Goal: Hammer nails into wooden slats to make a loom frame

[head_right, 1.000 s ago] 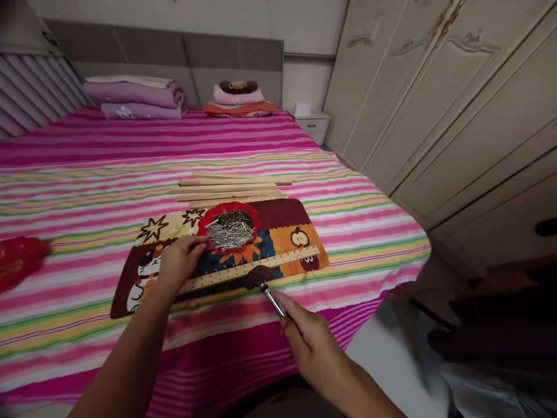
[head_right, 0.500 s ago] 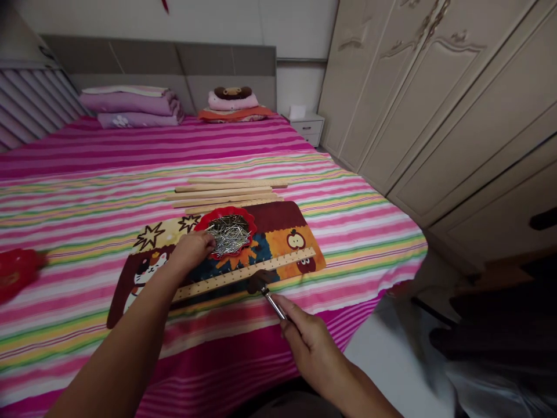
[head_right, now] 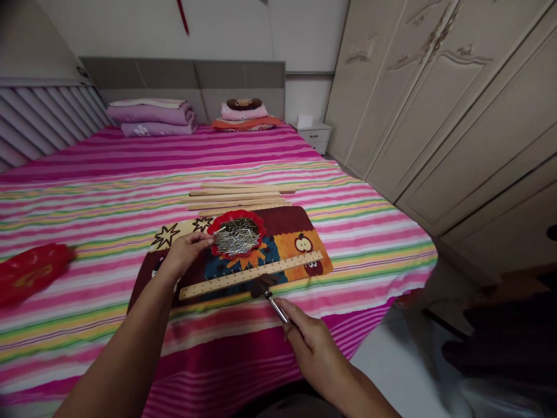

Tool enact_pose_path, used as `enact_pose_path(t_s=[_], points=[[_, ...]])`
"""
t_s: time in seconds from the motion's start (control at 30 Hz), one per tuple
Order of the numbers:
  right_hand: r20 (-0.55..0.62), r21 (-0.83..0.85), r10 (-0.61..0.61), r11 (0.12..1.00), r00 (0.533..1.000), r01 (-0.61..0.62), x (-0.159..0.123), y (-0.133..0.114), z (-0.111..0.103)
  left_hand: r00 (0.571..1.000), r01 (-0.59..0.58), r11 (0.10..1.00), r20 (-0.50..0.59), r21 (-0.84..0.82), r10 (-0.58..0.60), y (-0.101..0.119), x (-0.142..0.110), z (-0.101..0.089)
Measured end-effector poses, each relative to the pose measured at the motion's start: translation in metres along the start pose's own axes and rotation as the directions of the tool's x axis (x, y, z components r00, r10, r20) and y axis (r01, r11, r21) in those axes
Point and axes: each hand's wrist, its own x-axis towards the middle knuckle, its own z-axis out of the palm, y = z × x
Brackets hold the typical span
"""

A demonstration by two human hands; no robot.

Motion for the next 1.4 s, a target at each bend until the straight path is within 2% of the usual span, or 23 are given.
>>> enact_pose_path(t_s=[0.1,0.4,0.57,0.7,0.83,1.0,1.1,1.23,1.4], points=[[0.01,0.003,0.001,1.0,1.0,-0.001,-0.001,-0.001,0.002,0.997,0.075,0.981,-0.013,-0.179,-0.079,0.001,-0.003,0.002],[0.024,0.03,0.042,0.999,0.999,-0.043,-0.005,0.003,0.003,0.985,0.144,0.933,-0.039,-0.33,-0.166,0.01,-0.013,0.004],[0.034,0.028,0.066,0.997,0.997,-0.067,-0.007,0.002,0.002,0.967,0.087,0.921,-0.191,-0.379,-0.17,0.0,-0.04,-0.015],[0.042,0.019,0.065,0.998,0.997,-0.066,-0.006,0.001,0.003,0.947,0.156,0.917,-0.207,-0.368,-0.244,-0.026,-0.072,-0.026],[0.064,0.03,0.046,0.998,0.997,-0.048,-0.004,-0.001,0.008,0.948,0.174,0.921,-0.193,-0.348,-0.252,-0.045,-0.09,-0.018],[0.068,0.019,0.031,0.999,0.997,-0.032,-0.004,-0.003,0.011,0.953,0.179,0.94,-0.185,-0.292,-0.239,-0.046,-0.093,-0.005],[0.069,0.019,0.035,0.999,0.997,-0.036,-0.005,-0.004,0.01,0.95,0.2,0.944,-0.184,-0.263,-0.252,-0.047,-0.094,-0.003],[0.072,0.008,0.019,1.0,0.997,-0.02,-0.005,-0.003,0.011,0.954,0.167,0.959,-0.207,-0.227,-0.215,-0.053,-0.098,-0.002],[0.098,-0.005,-0.022,1.0,0.995,0.022,0.001,-0.011,0.015,0.954,0.139,0.989,-0.262,-0.05,-0.147,-0.056,-0.102,0.0]])
